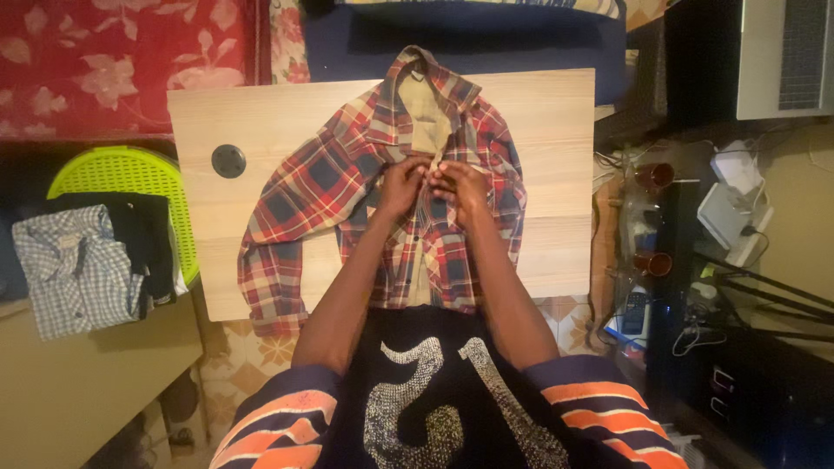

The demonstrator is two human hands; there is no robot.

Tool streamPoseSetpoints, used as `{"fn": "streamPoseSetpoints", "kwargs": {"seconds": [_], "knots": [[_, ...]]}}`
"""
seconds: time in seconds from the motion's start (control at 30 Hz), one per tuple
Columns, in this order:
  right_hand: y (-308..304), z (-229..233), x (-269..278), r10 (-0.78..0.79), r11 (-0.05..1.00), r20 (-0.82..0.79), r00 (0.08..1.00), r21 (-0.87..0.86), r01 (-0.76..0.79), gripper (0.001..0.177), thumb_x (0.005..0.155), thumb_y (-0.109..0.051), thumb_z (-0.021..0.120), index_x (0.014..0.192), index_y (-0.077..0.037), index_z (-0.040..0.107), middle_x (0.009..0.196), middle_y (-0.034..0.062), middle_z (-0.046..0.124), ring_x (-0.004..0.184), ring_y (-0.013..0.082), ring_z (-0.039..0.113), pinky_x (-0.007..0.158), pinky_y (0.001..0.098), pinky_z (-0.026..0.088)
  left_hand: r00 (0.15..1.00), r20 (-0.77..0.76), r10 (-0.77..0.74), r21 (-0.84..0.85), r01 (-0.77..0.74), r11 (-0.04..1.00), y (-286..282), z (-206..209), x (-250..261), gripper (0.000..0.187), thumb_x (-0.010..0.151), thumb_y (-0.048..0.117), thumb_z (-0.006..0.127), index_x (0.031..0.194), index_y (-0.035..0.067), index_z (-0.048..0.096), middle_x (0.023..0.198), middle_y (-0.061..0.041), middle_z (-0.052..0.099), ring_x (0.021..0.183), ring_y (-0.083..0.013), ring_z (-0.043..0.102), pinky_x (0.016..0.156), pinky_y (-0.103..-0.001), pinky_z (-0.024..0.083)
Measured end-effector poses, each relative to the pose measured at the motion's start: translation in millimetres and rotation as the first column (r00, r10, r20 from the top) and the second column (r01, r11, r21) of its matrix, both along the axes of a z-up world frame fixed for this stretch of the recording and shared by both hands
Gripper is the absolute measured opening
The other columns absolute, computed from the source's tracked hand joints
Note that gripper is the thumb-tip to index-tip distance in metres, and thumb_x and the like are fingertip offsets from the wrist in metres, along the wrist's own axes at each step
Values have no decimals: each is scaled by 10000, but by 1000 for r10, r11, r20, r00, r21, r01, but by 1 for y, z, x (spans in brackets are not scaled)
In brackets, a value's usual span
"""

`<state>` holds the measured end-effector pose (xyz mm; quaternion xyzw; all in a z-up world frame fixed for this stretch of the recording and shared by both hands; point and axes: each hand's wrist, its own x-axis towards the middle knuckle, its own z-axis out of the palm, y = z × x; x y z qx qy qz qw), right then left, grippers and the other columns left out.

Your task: The person folds a plaid shirt on a small wooden table, buttons it, aligns the sleeves, and folds it into a compact rectangle. They then place the folded shirt into a green laundry basket and pick up a folded pair of jeans from a nearby stack.

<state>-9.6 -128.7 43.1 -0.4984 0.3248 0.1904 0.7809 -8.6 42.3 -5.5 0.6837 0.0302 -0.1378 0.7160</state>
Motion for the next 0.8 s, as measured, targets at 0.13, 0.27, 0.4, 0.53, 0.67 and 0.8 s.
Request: {"fn": "streamPoseSetpoints", "kwargs": {"seconds": [0.13,0.27,0.4,0.53,0.67,0.8], "knots": [[5,-33,-22,13,970,197,980,-239,35,122,912,-113,714,997,-68,640,853,86,729,642,160,689,480,278,507,983,-168,-77,-17,75,997,-1,4,-14,319,1019,-13,457,1187,47,721,1071,-64,765,938,-149,738,815,-301,597],[11,-68,-53,90,894,392,915,-437,100,180,968,-106,816,984,-20,658,861,84,685,719,126,642,598,257,514,954,278,-116,209,58,976,-7,27,-19,336,929,-77,596,1195,50,757,1176,-124,733,1115,-237,687,959,-365,544],[1,-83,-61,11,940,177,984,-338,50,79,928,-141,704,954,-70,728,789,23,698,606,91,643,483,246,520,994,89,-64,352,29,935,-9,65,-32,306,870,-1,706,1162,85,736,1119,-108,724,1008,-255,691,886,-371,560],[-16,-86,-56,132,919,44,990,-379,-106,91,819,-48,731,895,-59,683,754,51,702,526,126,616,430,282,492,996,-65,58,509,-16,861,-9,76,-42,242,858,76,734,1100,85,726,983,-110,750,862,-253,727,775,-379,556],[-18,-82,-57,226,894,81,971,-413,-173,84,840,-38,725,886,-57,658,738,54,680,520,128,605,438,279,503,992,-23,122,567,-87,819,-9,34,-46,144,899,214,764,966,90,792,909,-116,762,793,-262,731,700,-390,552],[-9,-58,-60,129,941,45,991,-321,-108,145,814,-42,723,923,-105,651,756,26,707,557,109,656,452,273,531,994,29,102,349,-106,931,-3,-18,-43,258,923,284,734,973,31,757,868,-109,771,778,-197,732,699,-357,552]]}}
